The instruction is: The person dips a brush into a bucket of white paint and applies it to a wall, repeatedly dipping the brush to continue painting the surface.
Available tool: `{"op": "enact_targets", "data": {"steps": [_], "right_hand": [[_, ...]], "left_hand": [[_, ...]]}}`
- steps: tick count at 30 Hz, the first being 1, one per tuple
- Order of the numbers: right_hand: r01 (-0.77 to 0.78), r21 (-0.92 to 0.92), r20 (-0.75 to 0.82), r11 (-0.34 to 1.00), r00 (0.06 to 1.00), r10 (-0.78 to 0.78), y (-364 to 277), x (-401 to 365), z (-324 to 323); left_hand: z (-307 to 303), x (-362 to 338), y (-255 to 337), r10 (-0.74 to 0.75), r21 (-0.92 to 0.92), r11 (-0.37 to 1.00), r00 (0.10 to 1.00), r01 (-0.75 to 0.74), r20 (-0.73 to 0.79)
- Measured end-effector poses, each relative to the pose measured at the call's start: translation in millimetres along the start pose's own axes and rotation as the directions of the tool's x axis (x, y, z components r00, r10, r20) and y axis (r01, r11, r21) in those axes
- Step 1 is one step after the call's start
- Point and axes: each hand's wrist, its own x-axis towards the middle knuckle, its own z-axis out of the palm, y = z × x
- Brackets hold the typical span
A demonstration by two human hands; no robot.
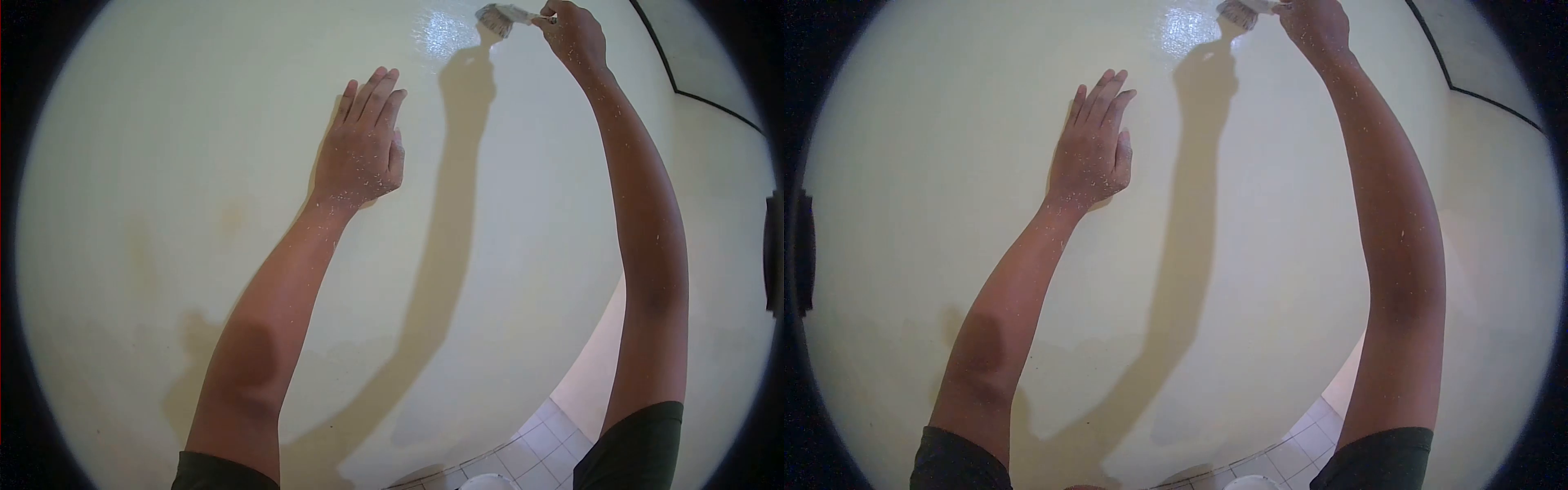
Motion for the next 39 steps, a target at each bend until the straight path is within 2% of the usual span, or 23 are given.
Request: {"op": "enact_targets", "data": {"steps": [2, 5, 8, 11, 13, 17, 20, 21, 24, 27, 31, 34, 37, 39], "right_hand": [[-0.024, -0.007, 0.013, 1.0, 1.0, 0.024, -4, 4, -5], [0.048, -0.05, -0.136, 0.998, 0.989, -0.054, 3, 11, 7], [0.063, -0.09, -0.136, 0.994, 0.988, -0.075, 7, 17, 11], [0.101, -0.002, 0.13, 0.995, 0.986, -0.1, 19, 15, 17], [0.03, 0.085, 0.252, 0.996, 0.966, -0.051, 15, 6, 2], [-0.028, 0.146, 0.479, 0.989, 0.876, -0.046, 8, -16, -34], [-0.08, 0.139, 0.583, 0.987, 0.812, -0.017, 6, -40, -55], [-0.15, 0.151, 0.635, 0.977, 0.773, 0.021, 7, -48, -60], [0.187, 0.318, 0.429, 0.93, 0.846, -0.316, 34, -78, -56], [0.094, 0.348, 0.518, 0.933, 0.81, -0.275, 35, -99, -74], [0.134, 0.353, 0.628, 0.926, 0.699, -0.341, 25, -103, -84], [0.095, 0.503, 0.568, 0.859, 0.712, -0.412, 31, -111, -96], [-0.04, 0.454, 0.749, 0.89, 0.559, -0.356, 30, -99, -114], [-0.082, 0.449, 0.777, 0.89, 0.527, -0.343, 29, -92, -116]], "left_hand": [[-4, 1, 2, 0.007, 0.017, 1.0, 1.0, -0.007, 0.0], [-4, 4, 5, 0.019, 0.032, 0.999, 1.0, -0.019, 0.002], [2, 4, 5, 0.028, 0.055, 0.998, 1.0, -0.028, 0.005], [5, 4, 4, 0.031, 0.061, 0.998, 0.999, -0.031, 0.008], [5, 3, 6, 0.035, 0.059, 0.998, 0.999, -0.035, 0.005], [1, 4, 5, 0.045, 0.078, 0.996, 0.999, -0.045, 0.002], [2, 5, 6, 0.053, 0.094, 0.994, 0.999, -0.053, 0.005], [2, 5, 6, 0.052, 0.099, 0.994, 0.999, -0.053, 0.008], [1, 6, 7, 0.06, 0.069, 0.996, 0.998, -0.061, 0.01], [3, 10, 10, 0.035, 0.061, 0.998, 0.999, -0.033, -0.034], [10, 6, 12, -0.021, 0.01, 1.0, 0.996, 0.022, -0.085], [6, 6, 11, -0.002, 0.014, 1.0, 0.997, 0.003, -0.073], [4, 8, 10, 0.0, 0.021, 1.0, 0.998, 0.001, -0.057], [3, 8, 9, 0.017, 0.037, 0.999, 0.999, -0.016, -0.044]]}}
